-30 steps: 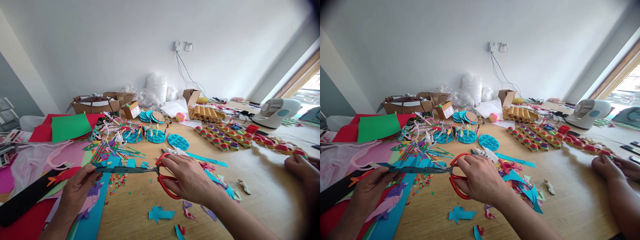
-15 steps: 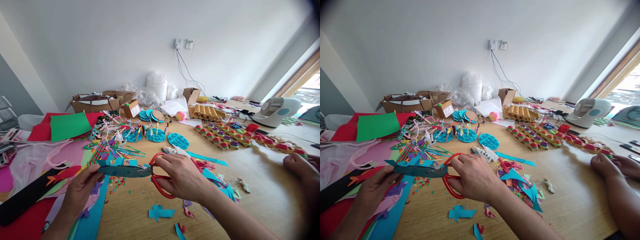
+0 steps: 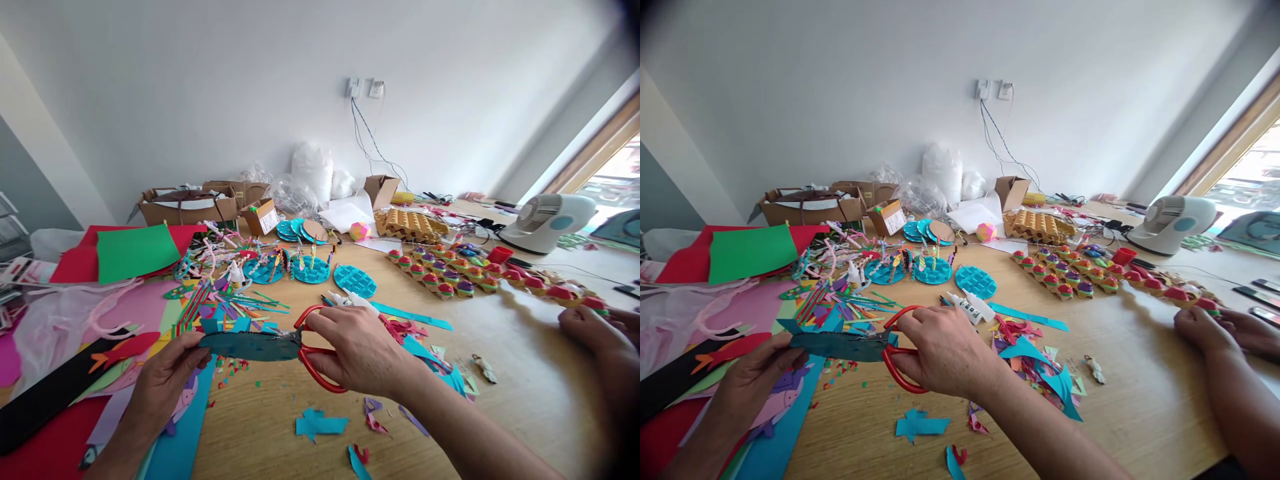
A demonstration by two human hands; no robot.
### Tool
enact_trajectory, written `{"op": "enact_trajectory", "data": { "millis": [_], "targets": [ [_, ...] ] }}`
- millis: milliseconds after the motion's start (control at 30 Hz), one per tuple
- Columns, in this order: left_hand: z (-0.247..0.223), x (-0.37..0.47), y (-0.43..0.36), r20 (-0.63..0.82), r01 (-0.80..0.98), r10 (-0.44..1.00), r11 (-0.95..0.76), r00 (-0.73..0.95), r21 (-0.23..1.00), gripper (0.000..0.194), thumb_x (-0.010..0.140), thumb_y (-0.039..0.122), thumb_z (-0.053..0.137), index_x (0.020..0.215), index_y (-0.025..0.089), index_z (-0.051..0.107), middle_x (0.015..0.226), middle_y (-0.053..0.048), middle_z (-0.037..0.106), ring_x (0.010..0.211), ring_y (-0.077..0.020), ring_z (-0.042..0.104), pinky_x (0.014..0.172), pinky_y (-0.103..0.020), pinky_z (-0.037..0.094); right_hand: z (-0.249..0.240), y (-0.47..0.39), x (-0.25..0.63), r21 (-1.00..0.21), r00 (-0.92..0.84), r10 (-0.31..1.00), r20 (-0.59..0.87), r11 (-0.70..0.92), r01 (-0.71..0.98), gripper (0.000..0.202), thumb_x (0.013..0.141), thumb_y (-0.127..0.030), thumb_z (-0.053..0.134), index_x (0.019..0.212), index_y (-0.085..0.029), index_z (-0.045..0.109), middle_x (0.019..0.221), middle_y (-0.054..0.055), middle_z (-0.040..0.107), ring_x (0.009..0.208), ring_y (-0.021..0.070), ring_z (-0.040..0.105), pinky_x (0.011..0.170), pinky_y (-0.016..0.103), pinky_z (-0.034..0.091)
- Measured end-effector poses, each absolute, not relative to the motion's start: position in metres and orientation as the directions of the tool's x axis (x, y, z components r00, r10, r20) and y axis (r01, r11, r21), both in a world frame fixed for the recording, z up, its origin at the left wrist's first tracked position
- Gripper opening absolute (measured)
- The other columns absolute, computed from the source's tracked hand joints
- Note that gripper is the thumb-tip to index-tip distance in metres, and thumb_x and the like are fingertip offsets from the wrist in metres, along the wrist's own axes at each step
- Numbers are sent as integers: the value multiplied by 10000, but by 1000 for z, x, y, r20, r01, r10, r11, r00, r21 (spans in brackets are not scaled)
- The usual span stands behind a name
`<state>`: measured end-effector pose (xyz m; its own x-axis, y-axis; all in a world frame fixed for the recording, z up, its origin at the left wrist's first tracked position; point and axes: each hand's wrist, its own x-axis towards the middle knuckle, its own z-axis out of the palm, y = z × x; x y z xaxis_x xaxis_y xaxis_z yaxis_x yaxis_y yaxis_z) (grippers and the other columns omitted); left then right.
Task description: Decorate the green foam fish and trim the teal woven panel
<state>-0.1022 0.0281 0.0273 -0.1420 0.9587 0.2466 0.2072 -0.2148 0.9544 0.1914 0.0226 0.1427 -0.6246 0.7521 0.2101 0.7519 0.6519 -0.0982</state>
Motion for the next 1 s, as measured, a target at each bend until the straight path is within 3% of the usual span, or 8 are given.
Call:
{"op": "enact_trajectory", "data": {
  "millis": [400, 733, 1000],
  "targets": [
    [20, -102, 28, 223, 235, 961, -181, -164, 955, 317, 608, 451, 680, 810, 208, 658, 606, 16, 621, 534, -151, 588, 469, -214, 469, 140, 21, 193, -106, -637, 747, 190, 661, 743, 239, 833, -370, 423, 914, -193, 562, 768, 13, 640, 640, 127, 548, 507, 267, 204],
    [30, -98, 26, 260, 361, 964, -223, -56, 905, 222, 711, 420, 603, 790, 213, 624, 615, 19, 601, 563, -132, 559, 495, -190, 449, 137, 22, 194, -156, -654, 731, 192, 681, 716, 277, 861, -384, 394, 899, -181, 580, 748, 25, 644, 639, 129, 559, 513, 250, 246],
    [33, -95, 24, 261, 368, 961, -209, -96, 906, 310, 688, 487, 594, 795, 198, 625, 608, 1, 607, 542, -150, 580, 470, -211, 465, 137, 22, 196, -148, -682, 700, 212, 712, 686, 282, 876, -377, 393, 890, -167, 581, 730, 31, 636, 617, 117, 554, 515, 241, 267]
  ]
}}
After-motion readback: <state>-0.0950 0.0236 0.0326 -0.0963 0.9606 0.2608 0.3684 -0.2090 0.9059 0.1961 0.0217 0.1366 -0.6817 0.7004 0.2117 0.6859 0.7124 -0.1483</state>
